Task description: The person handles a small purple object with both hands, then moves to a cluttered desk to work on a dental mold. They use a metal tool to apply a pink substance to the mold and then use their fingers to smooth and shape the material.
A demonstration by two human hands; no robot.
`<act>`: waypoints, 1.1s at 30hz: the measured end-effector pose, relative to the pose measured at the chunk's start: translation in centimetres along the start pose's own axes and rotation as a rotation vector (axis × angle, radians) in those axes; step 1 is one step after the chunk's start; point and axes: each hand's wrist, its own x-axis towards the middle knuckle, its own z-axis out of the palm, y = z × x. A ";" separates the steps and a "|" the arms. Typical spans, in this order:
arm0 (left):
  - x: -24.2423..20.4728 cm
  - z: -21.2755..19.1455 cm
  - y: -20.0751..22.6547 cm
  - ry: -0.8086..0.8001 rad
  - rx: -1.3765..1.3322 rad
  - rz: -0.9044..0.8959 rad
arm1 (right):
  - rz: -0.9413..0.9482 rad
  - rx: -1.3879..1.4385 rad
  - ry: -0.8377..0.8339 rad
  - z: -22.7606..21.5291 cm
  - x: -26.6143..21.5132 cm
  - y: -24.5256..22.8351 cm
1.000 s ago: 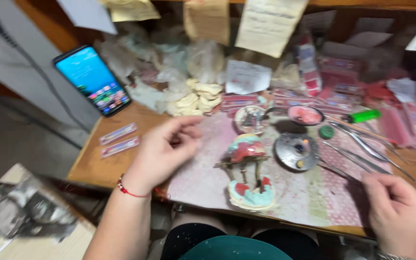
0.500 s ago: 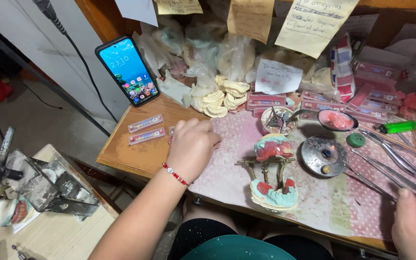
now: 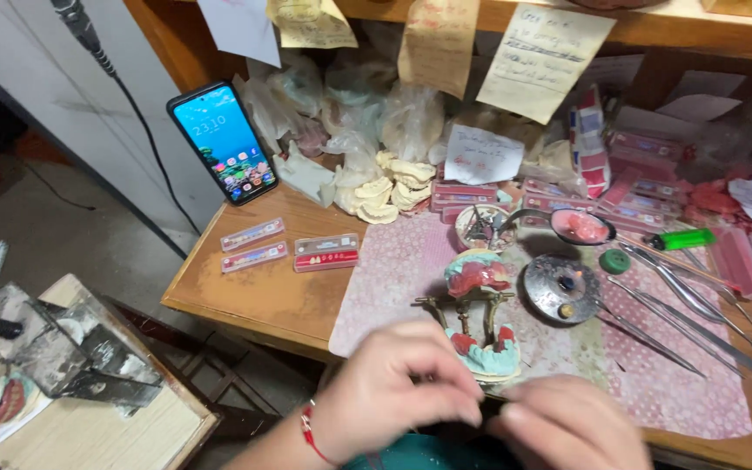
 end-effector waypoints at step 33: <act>7.7 1.4 -5.9 0.121 0.199 0.187 | 0.512 0.176 0.254 0.1 2.1 2.5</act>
